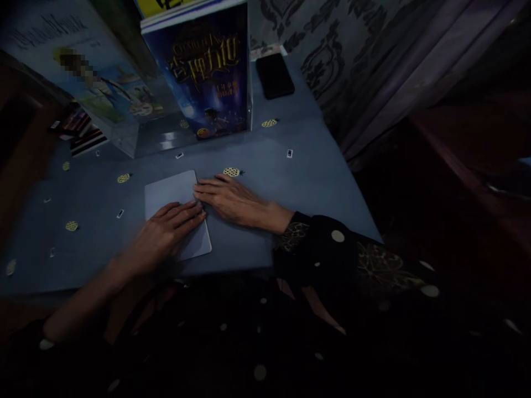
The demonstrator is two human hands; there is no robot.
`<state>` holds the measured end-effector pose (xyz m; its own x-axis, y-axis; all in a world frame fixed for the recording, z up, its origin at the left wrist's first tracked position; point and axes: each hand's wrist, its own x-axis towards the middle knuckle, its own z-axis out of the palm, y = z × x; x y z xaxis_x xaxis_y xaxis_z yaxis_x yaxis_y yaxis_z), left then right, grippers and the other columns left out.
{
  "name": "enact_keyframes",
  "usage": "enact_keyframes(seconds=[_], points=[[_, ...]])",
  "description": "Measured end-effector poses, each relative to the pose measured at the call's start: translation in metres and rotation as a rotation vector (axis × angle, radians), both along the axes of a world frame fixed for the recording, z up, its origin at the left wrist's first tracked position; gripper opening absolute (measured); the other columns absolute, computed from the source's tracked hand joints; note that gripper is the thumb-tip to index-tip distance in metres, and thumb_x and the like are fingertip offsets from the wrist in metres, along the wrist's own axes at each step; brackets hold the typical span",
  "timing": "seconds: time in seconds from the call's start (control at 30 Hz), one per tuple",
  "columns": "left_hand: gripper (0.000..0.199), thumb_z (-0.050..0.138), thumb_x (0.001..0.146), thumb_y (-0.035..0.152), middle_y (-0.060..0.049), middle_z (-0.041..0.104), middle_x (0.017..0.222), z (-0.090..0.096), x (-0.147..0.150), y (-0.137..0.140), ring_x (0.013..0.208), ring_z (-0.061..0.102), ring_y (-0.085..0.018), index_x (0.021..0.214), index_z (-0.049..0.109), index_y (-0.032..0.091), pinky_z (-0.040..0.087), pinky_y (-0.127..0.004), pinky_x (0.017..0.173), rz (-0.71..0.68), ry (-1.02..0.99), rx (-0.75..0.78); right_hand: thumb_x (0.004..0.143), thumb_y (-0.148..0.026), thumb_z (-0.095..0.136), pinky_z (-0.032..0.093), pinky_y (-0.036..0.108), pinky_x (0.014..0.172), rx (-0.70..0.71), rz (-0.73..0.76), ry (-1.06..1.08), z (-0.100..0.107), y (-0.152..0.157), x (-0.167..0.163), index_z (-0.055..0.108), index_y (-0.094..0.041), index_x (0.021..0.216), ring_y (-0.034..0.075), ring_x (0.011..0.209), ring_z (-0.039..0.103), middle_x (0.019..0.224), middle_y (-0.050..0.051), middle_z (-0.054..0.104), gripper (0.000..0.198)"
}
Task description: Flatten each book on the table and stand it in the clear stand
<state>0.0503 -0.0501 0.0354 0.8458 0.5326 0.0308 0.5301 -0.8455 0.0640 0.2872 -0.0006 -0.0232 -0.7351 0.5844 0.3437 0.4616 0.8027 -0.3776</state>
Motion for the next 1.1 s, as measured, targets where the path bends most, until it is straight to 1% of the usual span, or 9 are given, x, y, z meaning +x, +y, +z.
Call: enact_keyframes(seconds=[0.1,0.23,0.47,0.57,0.7,0.77,0.9,1.03,1.1], points=[[0.046,0.045,0.094,0.003,-0.012,0.062,0.142,0.002,-0.001,-0.003,0.138,0.051,-0.025,0.137,0.057,0.015,0.045,-0.049,0.110,-0.003,-0.073,-0.073,0.101,-0.019,0.043,0.034,0.055,0.117,-0.013,-0.015,-0.004,0.002,-0.005,0.002,0.054,-0.019,0.142,0.024,0.144,0.044,0.150,0.008,0.055,0.042],[0.044,0.043,0.095,0.005,-0.009,0.062,0.141,0.001,-0.009,-0.010,0.140,0.049,-0.022,0.134,0.059,0.018,0.043,-0.048,0.112,-0.098,-0.163,-0.188,0.100,-0.017,0.044,0.033,0.055,0.117,-0.032,0.034,-0.003,0.003,-0.018,0.006,0.057,-0.018,0.138,0.024,0.144,0.044,0.147,0.009,0.059,0.040],[0.047,0.045,0.094,0.004,-0.012,0.061,0.142,-0.002,-0.004,-0.022,0.140,0.049,-0.026,0.138,0.056,0.013,0.041,-0.049,0.113,-0.100,-0.081,-0.058,0.101,-0.016,0.043,0.032,0.055,0.118,-0.045,0.060,0.035,0.002,-0.030,0.008,0.054,-0.018,0.141,0.024,0.145,0.043,0.149,0.009,0.056,0.041],[0.047,0.045,0.095,0.003,-0.012,0.058,0.145,0.002,-0.006,-0.026,0.142,0.047,-0.025,0.139,0.055,0.015,0.040,-0.049,0.115,-0.103,-0.070,-0.109,0.101,-0.017,0.044,0.032,0.056,0.118,-0.054,0.053,0.027,0.004,-0.036,0.009,0.054,-0.018,0.141,0.025,0.145,0.042,0.149,0.010,0.057,0.041],[0.045,0.047,0.098,0.009,-0.009,0.058,0.146,0.006,-0.011,-0.034,0.143,0.045,-0.024,0.141,0.052,0.020,0.036,-0.052,0.118,-0.151,-0.070,-0.198,0.101,-0.016,0.045,0.032,0.056,0.119,-0.077,0.097,-0.005,0.008,-0.050,0.013,0.055,-0.018,0.140,0.024,0.146,0.042,0.150,0.010,0.055,0.041],[0.044,0.046,0.099,0.010,-0.011,0.058,0.145,0.005,-0.011,-0.039,0.144,0.044,-0.024,0.142,0.051,0.019,0.035,-0.053,0.118,-0.153,-0.054,-0.175,0.101,-0.016,0.044,0.032,0.056,0.119,-0.089,0.103,-0.009,0.009,-0.055,0.014,0.053,-0.019,0.142,0.023,0.146,0.041,0.151,0.009,0.054,0.042],[0.045,0.042,0.099,0.008,-0.012,0.057,0.146,-0.004,-0.007,-0.051,0.144,0.044,-0.025,0.143,0.049,0.015,0.036,-0.049,0.118,-0.132,-0.020,-0.059,0.101,-0.016,0.044,0.033,0.058,0.119,-0.089,0.082,-0.010,0.010,-0.064,0.012,0.053,-0.017,0.142,0.026,0.146,0.042,0.149,0.011,0.056,0.042],[0.045,0.040,0.099,0.006,-0.012,0.059,0.144,-0.016,-0.011,-0.069,0.142,0.045,-0.025,0.143,0.048,0.011,0.031,-0.046,0.120,-0.090,-0.055,0.049,0.101,-0.013,0.043,0.034,0.057,0.119,-0.071,0.074,-0.021,0.010,-0.075,0.010,0.054,-0.015,0.142,0.028,0.143,0.045,0.147,0.013,0.057,0.043],[0.044,0.039,0.098,0.006,-0.011,0.063,0.140,-0.020,-0.019,-0.078,0.140,0.048,-0.024,0.141,0.050,0.011,0.032,-0.043,0.119,-0.063,-0.095,0.092,0.101,-0.012,0.042,0.034,0.057,0.120,-0.061,0.074,-0.020,0.007,-0.080,0.013,0.052,-0.016,0.144,0.027,0.143,0.046,0.148,0.012,0.057,0.045]])
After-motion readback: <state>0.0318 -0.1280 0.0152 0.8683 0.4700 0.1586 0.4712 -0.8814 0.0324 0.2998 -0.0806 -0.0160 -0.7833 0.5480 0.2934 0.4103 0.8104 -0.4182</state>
